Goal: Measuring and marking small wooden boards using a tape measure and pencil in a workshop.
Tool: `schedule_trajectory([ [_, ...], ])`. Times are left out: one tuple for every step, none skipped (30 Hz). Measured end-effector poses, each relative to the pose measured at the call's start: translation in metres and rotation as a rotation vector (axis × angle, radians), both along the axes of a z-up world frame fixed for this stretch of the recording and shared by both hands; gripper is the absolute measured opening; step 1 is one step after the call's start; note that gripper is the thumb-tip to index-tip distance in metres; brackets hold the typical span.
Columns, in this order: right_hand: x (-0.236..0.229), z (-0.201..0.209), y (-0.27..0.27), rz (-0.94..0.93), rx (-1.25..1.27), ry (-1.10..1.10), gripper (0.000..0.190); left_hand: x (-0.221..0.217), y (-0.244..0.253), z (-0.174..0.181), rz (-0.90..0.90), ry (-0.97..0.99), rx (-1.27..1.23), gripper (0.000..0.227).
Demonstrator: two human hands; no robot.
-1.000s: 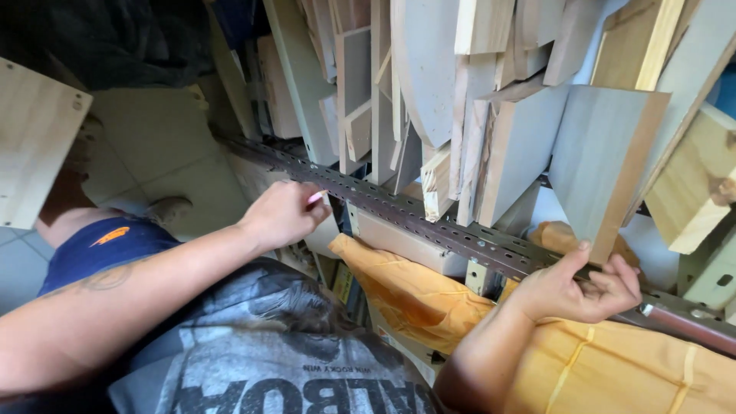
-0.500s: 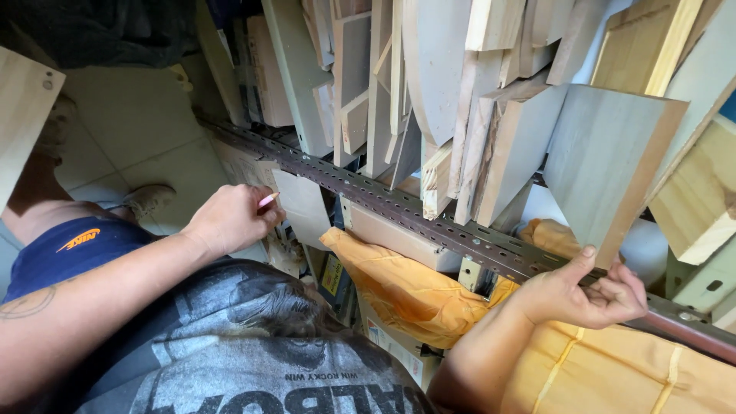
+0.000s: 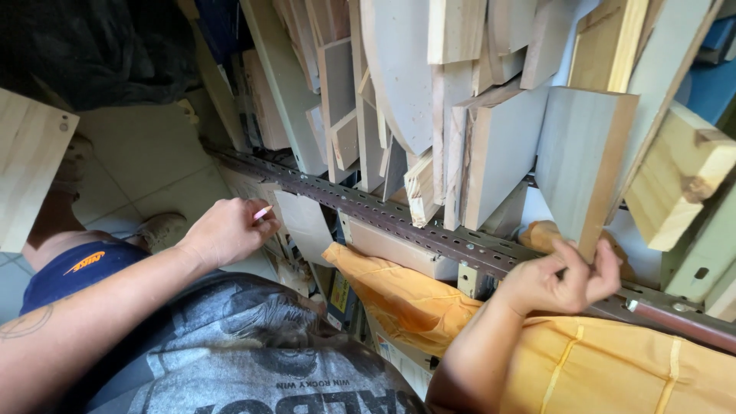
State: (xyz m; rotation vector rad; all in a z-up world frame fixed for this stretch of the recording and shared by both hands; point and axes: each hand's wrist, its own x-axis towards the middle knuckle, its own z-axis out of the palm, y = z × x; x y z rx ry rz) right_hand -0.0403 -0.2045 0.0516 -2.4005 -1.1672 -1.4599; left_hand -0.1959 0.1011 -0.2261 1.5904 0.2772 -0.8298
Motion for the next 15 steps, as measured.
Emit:
schedule_trajectory([
  [0.001,-0.002,-0.002,0.001,0.004,-0.005,0.036,0.0,0.0,0.0,0.001,-0.005,0.004,0.028],
  [0.003,-0.005,-0.003,-0.058,-0.036,-0.024,0.041,0.0,0.0,-0.001,0.007,-0.006,0.004,0.028],
  [0.004,-0.008,-0.005,-0.117,-0.076,-0.042,0.048,0.0,-0.001,-0.001,0.013,-0.006,0.003,0.028],
  [0.005,-0.012,-0.012,-0.116,-0.074,-0.043,0.048,0.001,0.0,-0.001,0.014,-0.007,0.005,0.028],
  [0.007,-0.016,-0.019,-0.155,-0.125,-0.064,0.039,0.001,0.001,0.0,0.02,0.002,-0.002,0.027],
  [0.008,-0.02,-0.026,-0.194,-0.177,-0.083,0.032,0.001,0.001,0.0,0.026,0.013,-0.009,0.027],
  [0.005,-0.024,-0.026,-0.193,-0.175,-0.081,0.032,0.002,0.002,0.002,0.028,0.015,-0.008,0.027],
  [0.001,-0.028,-0.025,-0.245,-0.209,-0.099,0.027,0.003,0.003,0.003,0.026,0.025,-0.014,0.027],
  [-0.002,-0.032,-0.025,-0.296,-0.243,-0.118,0.027,0.004,0.004,0.004,0.024,0.036,-0.021,0.027],
  [-0.007,-0.031,-0.03,-0.297,-0.243,-0.118,0.027,0.004,0.003,0.003,0.023,0.036,-0.021,0.027],
  [-0.012,-0.031,-0.036,-0.381,-0.314,-0.067,0.012,0.005,0.003,0.002,0.029,0.026,-0.017,0.026],
  [-0.016,-0.03,-0.041,-0.463,-0.387,-0.017,0.041,0.005,0.001,0.0,0.035,0.016,-0.014,0.025],
  [-0.016,-0.031,-0.043,-0.462,-0.388,-0.018,0.041,0.007,0.001,0.0,0.036,0.016,-0.015,0.025],
  [-0.017,-0.033,-0.045,-0.617,-0.468,0.04,0.091,0.007,0.0,0.0,0.033,0.017,-0.019,0.025],
  [-0.018,-0.034,-0.046,-0.772,-0.549,0.098,0.14,0.008,0.0,0.0,0.031,0.019,-0.023,0.025],
])
